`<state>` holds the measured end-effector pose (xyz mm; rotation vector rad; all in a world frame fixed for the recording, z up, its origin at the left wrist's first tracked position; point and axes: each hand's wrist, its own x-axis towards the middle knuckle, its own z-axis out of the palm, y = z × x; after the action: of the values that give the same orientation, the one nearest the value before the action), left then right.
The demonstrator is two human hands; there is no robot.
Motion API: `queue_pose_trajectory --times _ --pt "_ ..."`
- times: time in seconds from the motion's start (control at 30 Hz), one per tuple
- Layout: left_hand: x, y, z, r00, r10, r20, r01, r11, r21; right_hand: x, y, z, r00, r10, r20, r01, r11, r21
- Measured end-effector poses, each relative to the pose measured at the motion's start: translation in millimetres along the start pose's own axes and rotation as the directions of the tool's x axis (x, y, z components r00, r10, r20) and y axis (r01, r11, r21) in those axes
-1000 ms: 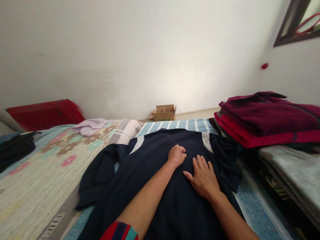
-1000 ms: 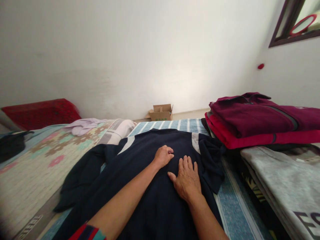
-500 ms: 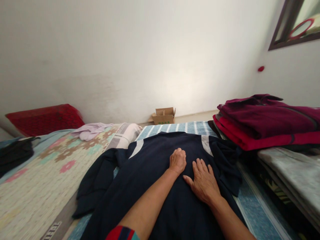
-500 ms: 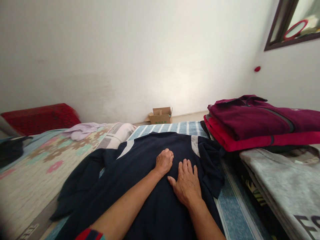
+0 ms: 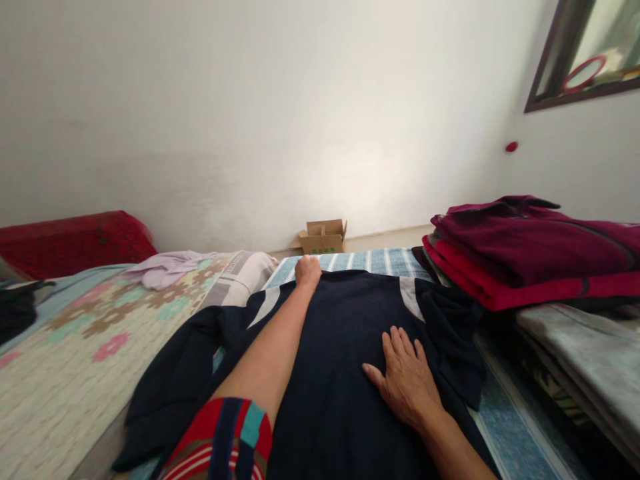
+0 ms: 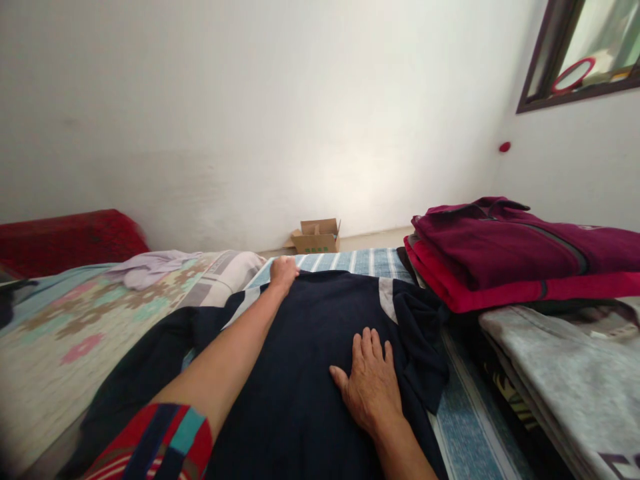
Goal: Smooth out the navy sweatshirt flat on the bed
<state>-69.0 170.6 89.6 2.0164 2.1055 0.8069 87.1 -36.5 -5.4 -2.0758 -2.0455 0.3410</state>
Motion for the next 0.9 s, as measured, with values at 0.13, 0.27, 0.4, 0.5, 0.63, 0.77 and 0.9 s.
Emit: queue_pose_trajectory --times 0.13,0.27,0.4,0.5,0.63,0.77,0.9 --pt "0 7 2.6 0.995 0.093 0.036 -0.093 0.995 0.023 0 0 0 1.000 0.008 0.001 -0.008 1.000 0.002" --pt "-45 16 33.5 0.886 0.381 0.264 -0.369 0.925 -0.094 0 0 -2 1.000 0.014 0.012 -0.014 1.000 0.014" --pt "-76 17 48.7 0.772 0.520 0.365 -0.472 0.854 -0.220 0 0 -4 1.000 0.013 0.006 -0.013 1.000 0.026" --pt "-84 12 50.1 0.744 0.538 0.396 -0.475 0.843 -0.252 0 0 -5 1.000 0.015 0.003 -0.015 0.999 0.032" --pt "-92 2 55.0 0.762 0.516 0.392 -0.442 0.856 -0.267 0 0 -5 1.000 0.010 -0.008 -0.010 0.999 0.037" --pt "-99 -5 64.2 0.817 0.490 0.304 -0.413 0.865 -0.284 0 0 -4 1.000 0.008 -0.023 -0.008 0.999 0.042" --pt "-99 -6 70.9 0.818 0.525 0.235 -0.473 0.847 -0.243 1 -1 -6 1.000 0.006 -0.017 -0.005 0.999 0.052"
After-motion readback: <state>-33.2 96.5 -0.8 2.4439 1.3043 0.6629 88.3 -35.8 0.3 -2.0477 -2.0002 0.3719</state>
